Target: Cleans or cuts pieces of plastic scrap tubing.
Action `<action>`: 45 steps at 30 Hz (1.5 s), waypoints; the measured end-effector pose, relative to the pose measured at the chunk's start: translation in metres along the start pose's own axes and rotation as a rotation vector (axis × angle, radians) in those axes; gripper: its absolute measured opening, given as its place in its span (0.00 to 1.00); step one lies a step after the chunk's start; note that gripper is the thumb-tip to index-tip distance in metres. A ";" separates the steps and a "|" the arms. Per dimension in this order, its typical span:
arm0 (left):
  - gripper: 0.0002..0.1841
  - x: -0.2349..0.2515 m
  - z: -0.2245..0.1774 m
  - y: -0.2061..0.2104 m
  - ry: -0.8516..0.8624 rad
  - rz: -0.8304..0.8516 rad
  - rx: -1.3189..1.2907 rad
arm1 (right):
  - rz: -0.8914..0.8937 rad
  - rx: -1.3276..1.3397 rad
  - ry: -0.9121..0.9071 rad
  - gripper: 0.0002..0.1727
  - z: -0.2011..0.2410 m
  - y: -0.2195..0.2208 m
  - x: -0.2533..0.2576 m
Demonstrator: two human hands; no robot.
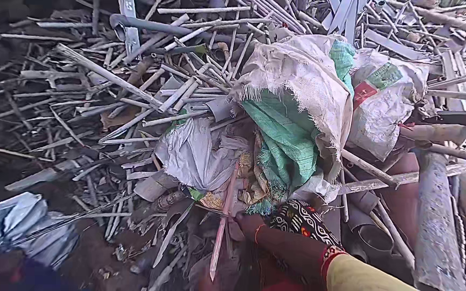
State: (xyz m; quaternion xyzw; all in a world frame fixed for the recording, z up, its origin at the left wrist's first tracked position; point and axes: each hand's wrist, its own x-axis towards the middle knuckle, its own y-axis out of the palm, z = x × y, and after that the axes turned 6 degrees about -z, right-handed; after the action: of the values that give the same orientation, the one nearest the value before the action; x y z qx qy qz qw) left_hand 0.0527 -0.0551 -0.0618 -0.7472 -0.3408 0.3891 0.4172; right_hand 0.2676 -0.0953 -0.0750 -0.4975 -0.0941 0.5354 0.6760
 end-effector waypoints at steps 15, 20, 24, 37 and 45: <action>0.28 0.005 -0.012 -0.024 -0.129 0.208 -0.229 | 0.170 -0.394 -0.189 0.29 0.051 0.015 -0.071; 0.26 0.003 -0.020 -0.013 -0.160 0.237 -0.081 | 0.055 -0.382 -0.050 0.31 0.020 0.013 -0.021; 0.27 0.002 -0.027 -0.001 -0.185 0.222 -0.042 | -0.050 -0.336 0.143 0.29 -0.006 -0.019 0.025; 0.27 0.003 -0.007 -0.011 -0.090 0.285 -0.485 | 0.067 -0.322 -0.256 0.28 0.028 0.018 -0.060; 0.27 -0.002 -0.018 -0.012 -0.136 0.234 -0.182 | -0.096 -0.400 -0.185 0.30 -0.003 0.037 -0.018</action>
State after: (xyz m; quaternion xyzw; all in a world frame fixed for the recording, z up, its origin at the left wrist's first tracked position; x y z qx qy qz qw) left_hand 0.0656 -0.0582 -0.0445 -0.7884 -0.3126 0.4525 0.2755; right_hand 0.2385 -0.1141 -0.0980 -0.5655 -0.2837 0.5163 0.5771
